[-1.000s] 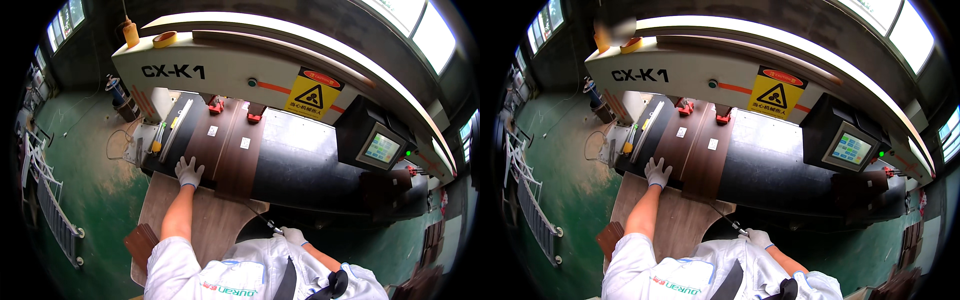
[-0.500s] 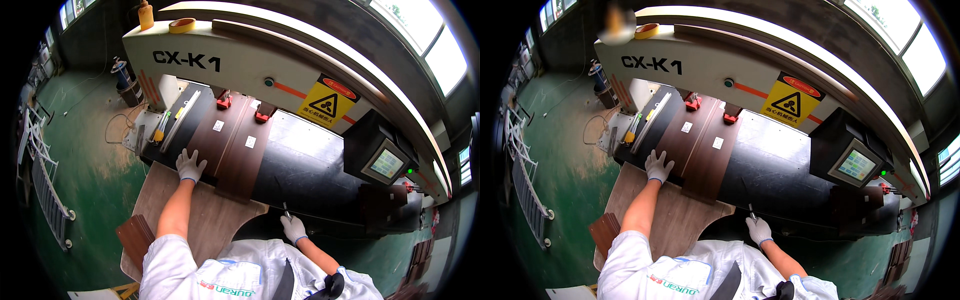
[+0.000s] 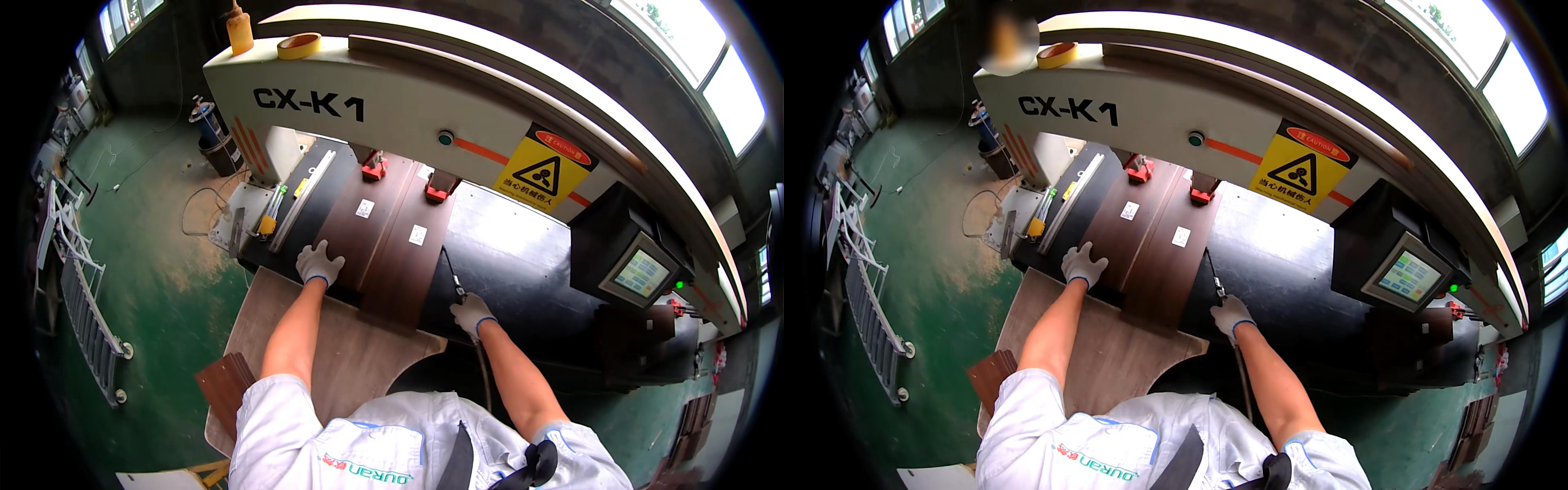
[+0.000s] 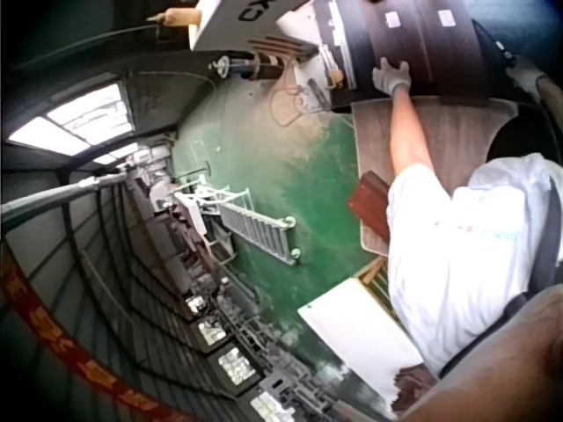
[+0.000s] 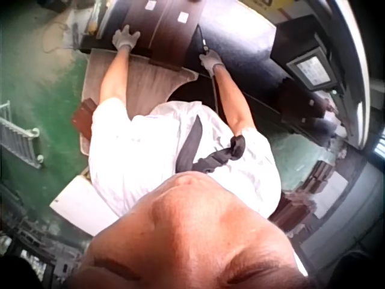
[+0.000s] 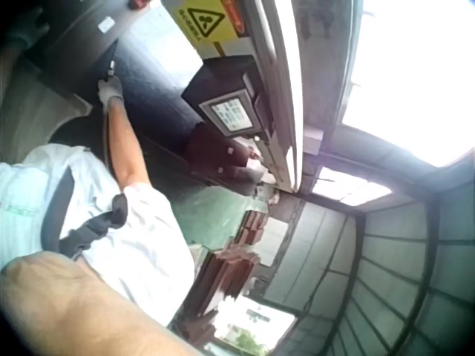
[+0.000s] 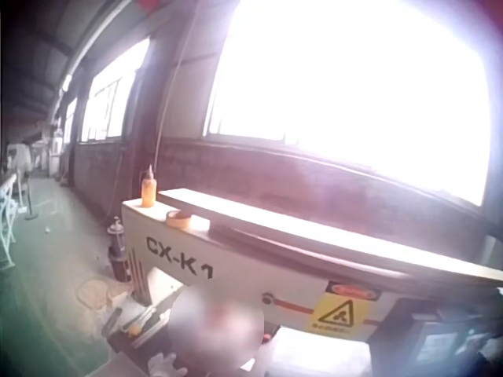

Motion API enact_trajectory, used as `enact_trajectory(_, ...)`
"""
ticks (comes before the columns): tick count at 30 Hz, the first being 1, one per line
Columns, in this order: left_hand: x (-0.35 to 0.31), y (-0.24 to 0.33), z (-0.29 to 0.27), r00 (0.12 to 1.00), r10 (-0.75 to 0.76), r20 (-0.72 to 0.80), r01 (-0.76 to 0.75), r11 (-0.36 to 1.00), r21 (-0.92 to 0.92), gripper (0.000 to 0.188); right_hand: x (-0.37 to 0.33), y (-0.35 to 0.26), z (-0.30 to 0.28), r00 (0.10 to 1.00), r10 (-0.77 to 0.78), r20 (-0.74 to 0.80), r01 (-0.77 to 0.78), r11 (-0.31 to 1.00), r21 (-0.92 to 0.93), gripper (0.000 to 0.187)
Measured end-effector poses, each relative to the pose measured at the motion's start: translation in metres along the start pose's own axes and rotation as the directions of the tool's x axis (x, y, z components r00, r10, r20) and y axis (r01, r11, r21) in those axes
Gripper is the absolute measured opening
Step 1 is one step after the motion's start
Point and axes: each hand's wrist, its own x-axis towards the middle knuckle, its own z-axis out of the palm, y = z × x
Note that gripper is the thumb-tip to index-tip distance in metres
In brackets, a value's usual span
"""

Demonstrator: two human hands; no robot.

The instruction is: The person picks up wooden panels from a table, places them on a machine surface, and uses a pneumatic air gun to blow dust off the panels before stacking them on a different pile.

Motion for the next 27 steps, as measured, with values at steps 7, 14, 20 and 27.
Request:
enact_trajectory(7,-0.022,-0.007,-0.012,0.998,0.001,0.063,-0.004,0.999,0.051,0.086,0.004,0.002,-0.051,0.985,0.003,0.174,0.036,0.974,-0.223,0.043)
enact_trajectory(14,-0.143,0.025,0.032,0.958,0.177,0.227,-0.129,0.969,-0.213,0.084,-0.013,0.016,-0.119,0.953,0.18,0.242,-0.11,0.955,-0.276,0.041)
enact_trajectory(20,-0.272,0.121,0.095,0.551,0.581,0.599,-0.066,0.746,-0.663,0.072,0.032,0.037,-0.14,0.996,-0.06,0.066,0.087,0.791,-0.606,0.035)
enact_trajectory(27,-0.265,0.187,0.152,0.452,0.838,0.307,-0.265,0.455,-0.85,0.041,0.04,-0.027,-0.095,0.98,-0.184,-0.074,0.136,0.893,-0.43,0.04)
